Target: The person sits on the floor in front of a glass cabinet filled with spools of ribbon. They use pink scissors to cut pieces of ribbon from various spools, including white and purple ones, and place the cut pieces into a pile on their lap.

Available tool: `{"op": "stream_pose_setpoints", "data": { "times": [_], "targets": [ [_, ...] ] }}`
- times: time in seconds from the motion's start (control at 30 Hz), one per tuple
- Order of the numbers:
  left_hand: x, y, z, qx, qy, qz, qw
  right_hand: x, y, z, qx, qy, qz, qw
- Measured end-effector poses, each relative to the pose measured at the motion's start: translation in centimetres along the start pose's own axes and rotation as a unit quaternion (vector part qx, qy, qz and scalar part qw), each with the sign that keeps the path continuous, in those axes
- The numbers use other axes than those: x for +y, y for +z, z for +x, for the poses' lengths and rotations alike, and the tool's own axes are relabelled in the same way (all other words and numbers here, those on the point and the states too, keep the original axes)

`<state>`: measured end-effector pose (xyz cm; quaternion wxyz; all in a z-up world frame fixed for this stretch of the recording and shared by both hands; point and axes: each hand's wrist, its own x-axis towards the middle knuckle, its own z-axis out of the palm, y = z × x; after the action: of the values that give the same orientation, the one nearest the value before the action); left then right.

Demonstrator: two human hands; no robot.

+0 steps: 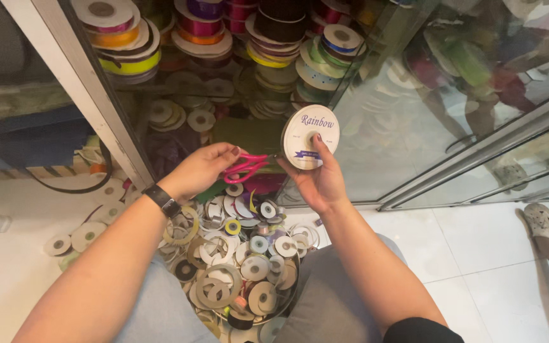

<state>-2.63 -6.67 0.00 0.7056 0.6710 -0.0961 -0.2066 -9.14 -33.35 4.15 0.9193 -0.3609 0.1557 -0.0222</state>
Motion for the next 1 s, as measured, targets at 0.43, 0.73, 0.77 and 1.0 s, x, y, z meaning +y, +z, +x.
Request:
{"op": "stream_pose_setpoints", "data": {
  "times": [0.43,0.73,0.77,1.0],
  "targets": [
    [2.7,1.5,-2.8,-0.056,-0.063,0.029,0.996,0.8,-2.1,1.9,-0.049,-0.011,-0.034,0.998],
    [-0.5,0.1,-0.8,-0.159,-0.067,0.25,0.953,1.3,-2.5,1.6,-0.078,-0.04,-0.066,0.994],
    [-1.2,-0.6,0.0,-0.173,-0.071,0.364,0.912,1.5,-2.5,1.7,-0.079,-0.034,-0.074,0.994],
    [-4.3,-0.2,2.2,-0.09,-0.063,0.553,0.826,0.2,-0.8,0.2,-0.096,-0.022,-0.04,0.994]
  ]
}}
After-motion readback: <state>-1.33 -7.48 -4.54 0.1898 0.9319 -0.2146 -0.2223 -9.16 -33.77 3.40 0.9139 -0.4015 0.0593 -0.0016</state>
